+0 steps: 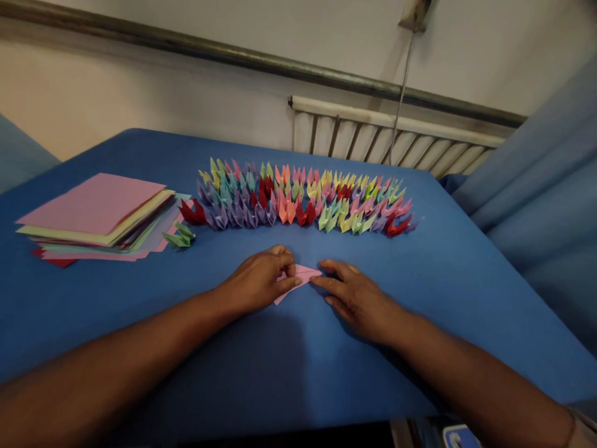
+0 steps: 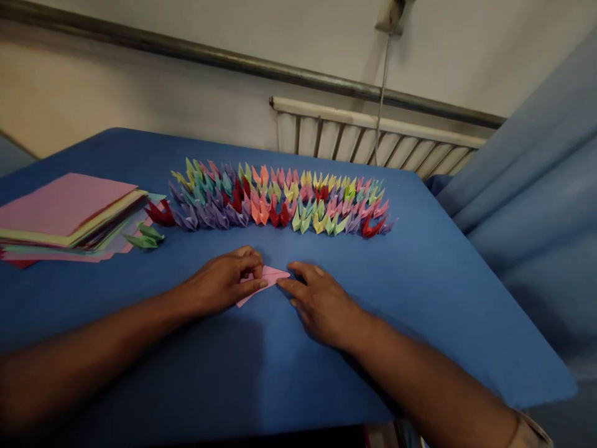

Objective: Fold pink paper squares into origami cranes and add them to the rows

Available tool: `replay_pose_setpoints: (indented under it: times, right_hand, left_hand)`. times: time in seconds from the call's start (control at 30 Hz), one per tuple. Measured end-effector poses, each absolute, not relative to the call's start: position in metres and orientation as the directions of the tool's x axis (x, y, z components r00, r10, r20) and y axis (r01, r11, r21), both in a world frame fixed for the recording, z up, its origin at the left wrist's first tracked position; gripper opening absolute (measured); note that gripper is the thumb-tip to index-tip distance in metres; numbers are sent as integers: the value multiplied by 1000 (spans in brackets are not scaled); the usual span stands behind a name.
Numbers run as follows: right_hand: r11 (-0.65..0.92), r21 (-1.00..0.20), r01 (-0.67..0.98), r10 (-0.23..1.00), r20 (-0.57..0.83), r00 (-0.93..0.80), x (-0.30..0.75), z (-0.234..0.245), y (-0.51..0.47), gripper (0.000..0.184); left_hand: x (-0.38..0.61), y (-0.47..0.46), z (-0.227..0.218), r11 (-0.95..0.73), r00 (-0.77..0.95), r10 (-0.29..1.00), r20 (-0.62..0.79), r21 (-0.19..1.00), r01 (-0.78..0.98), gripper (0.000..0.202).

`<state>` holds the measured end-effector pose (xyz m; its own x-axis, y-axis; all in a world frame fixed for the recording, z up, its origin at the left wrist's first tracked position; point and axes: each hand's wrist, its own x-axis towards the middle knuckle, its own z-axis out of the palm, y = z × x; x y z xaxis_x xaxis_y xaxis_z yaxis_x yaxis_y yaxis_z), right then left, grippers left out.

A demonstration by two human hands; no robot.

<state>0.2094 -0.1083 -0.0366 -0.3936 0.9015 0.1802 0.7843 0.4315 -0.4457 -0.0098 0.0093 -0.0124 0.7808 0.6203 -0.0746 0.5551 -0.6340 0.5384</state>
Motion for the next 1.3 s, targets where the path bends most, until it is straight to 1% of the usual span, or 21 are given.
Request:
replay_pose_setpoints:
  times: [0.13,0.27,0.5,0.67,1.0,1.13,1.3]
  right_hand:
    - [439,-312,842,898,130,-420,205,-34,-109,49]
    - [431,-255,866,902,95,-421,204,-33,-110,50]
    - [400,-253,881,916,64,-397,202,-31,-108,49]
    - [372,-261,891,926,35,-377,202,-29,-107,50]
    - [364,-233,902,928,5,-373,200,-27,-107,48]
    - [339,-251,907,939,25,-343,200,-27,-108,47]
    - [282,-239,929,959,48,-279,198,-26,-113,46]
  left_hand:
    - [-10,10,-15,-631,776,627,-70,539,558,20]
    - [-8,9,-16,-645,775,629,-63,514,565,19]
    - [-6,5,-14,-666,773,632,-49,476,574,19]
    - [-5,5,-13,-664,766,642,-38,472,580,20]
    - [-6,4,-14,-667,768,639,-38,471,578,19]
    - [-7,6,-16,-673,775,632,-28,476,566,19]
    - [-7,5,-16,-675,775,631,-28,474,566,17]
